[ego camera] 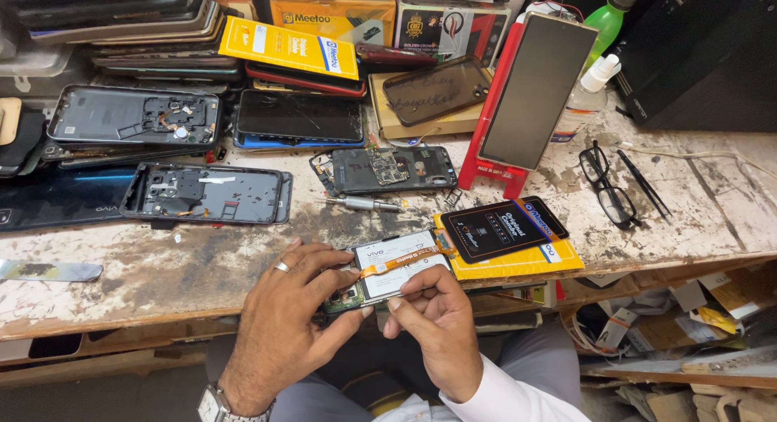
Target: The person removes a battery from a smartphone, then uses a small brush to clean the motherboard and battery connector area. The person handles the battery, motherboard, and brush while working at a cluttered repair bench.
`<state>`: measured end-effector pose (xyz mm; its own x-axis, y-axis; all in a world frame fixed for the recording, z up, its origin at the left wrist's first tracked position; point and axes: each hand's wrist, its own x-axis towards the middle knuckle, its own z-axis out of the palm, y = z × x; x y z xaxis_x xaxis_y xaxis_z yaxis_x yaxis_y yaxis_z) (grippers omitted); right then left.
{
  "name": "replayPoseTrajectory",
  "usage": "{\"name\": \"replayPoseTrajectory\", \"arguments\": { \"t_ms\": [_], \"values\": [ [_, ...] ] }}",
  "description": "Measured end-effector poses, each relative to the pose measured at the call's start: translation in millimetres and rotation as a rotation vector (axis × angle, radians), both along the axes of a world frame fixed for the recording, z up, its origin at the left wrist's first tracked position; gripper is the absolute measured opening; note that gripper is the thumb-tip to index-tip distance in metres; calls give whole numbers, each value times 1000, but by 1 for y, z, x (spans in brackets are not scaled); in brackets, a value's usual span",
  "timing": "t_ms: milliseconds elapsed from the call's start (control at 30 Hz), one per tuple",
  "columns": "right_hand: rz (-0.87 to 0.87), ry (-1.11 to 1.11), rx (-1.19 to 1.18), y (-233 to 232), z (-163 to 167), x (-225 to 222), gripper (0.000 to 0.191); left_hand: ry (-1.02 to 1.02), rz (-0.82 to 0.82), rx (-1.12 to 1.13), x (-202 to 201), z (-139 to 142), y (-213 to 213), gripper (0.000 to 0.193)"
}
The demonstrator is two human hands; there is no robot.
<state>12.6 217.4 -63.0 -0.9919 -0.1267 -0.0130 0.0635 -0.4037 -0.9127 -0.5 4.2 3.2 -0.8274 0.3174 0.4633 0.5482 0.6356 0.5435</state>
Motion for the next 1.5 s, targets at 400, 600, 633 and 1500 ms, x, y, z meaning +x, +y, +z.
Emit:
{"name": "replayPoseTrajectory", "arguments": {
  "t_ms": [400,600,633,1500],
  "values": [
    [-12,-12,9,1,-3,-1,20,12,-5,-2,0,0,-1,38],
    [-9,-1,11,1,-3,0,20,21,-9,4,0,0,0,39],
    [-9,-2,12,1,-3,0,20,21,-8,3,0,0,0,38],
    [-13,-14,-14,0,-3,0,20,11,-4,1,0,-1,0,38]
  ]
}}
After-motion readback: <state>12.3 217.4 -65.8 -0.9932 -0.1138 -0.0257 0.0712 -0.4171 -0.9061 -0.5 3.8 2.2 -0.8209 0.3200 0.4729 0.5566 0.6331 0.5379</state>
